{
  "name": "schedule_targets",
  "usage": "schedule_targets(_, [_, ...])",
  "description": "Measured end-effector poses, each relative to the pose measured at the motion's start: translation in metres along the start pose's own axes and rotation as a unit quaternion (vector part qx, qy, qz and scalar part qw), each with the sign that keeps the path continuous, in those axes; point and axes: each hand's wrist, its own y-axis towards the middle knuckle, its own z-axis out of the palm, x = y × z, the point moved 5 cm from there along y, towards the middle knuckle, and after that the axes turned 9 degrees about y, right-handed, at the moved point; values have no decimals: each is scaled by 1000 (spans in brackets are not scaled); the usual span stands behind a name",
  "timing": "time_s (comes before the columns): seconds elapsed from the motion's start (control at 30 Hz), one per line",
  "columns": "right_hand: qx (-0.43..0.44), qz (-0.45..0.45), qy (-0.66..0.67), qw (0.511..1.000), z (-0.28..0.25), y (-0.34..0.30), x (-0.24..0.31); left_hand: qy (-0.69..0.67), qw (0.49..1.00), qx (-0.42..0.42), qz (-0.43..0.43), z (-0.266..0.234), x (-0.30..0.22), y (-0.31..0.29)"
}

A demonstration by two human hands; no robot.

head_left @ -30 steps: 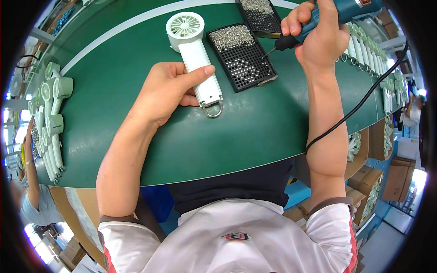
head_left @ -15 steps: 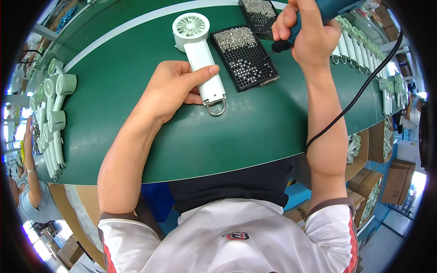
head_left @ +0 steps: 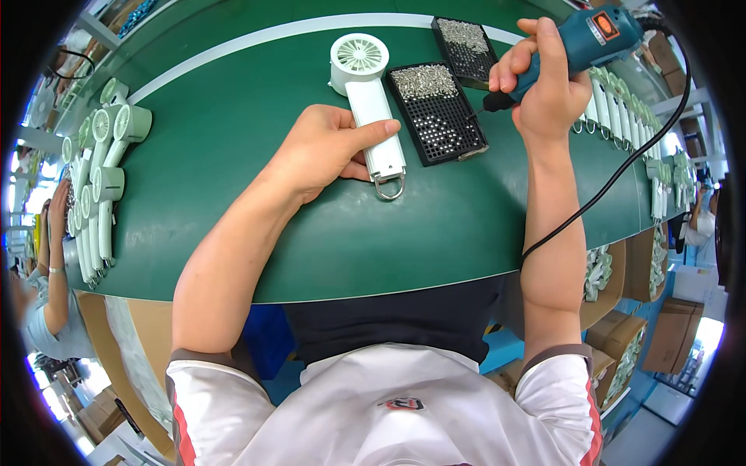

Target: Assembling handheld electric fans on an assembly line using an electric screwdriver.

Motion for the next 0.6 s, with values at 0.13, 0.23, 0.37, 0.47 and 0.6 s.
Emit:
schedule_targets(0.13, [-7, -3, 18, 1000, 3, -1, 6, -1, 1000, 9, 1, 0, -2, -2])
schedule_targets(0.23, [-24, -7, 22, 999, 3, -2, 12, -2, 1000, 9, 3, 0, 2, 0])
schedule_targets(0.37, [-27, -11, 48, 998, 12, -8, 26, -3, 1000, 11, -3, 0, 1, -1])
schedule_targets(0.47, [-14, 0, 101, 995, 28, -19, 36, -9, 1000, 5, -2, 0, 4, 1])
schedule_targets(0.6, [89, 12, 196, 976, 56, -45, 40, -1, 1000, 0, -6, 1, 0, 0])
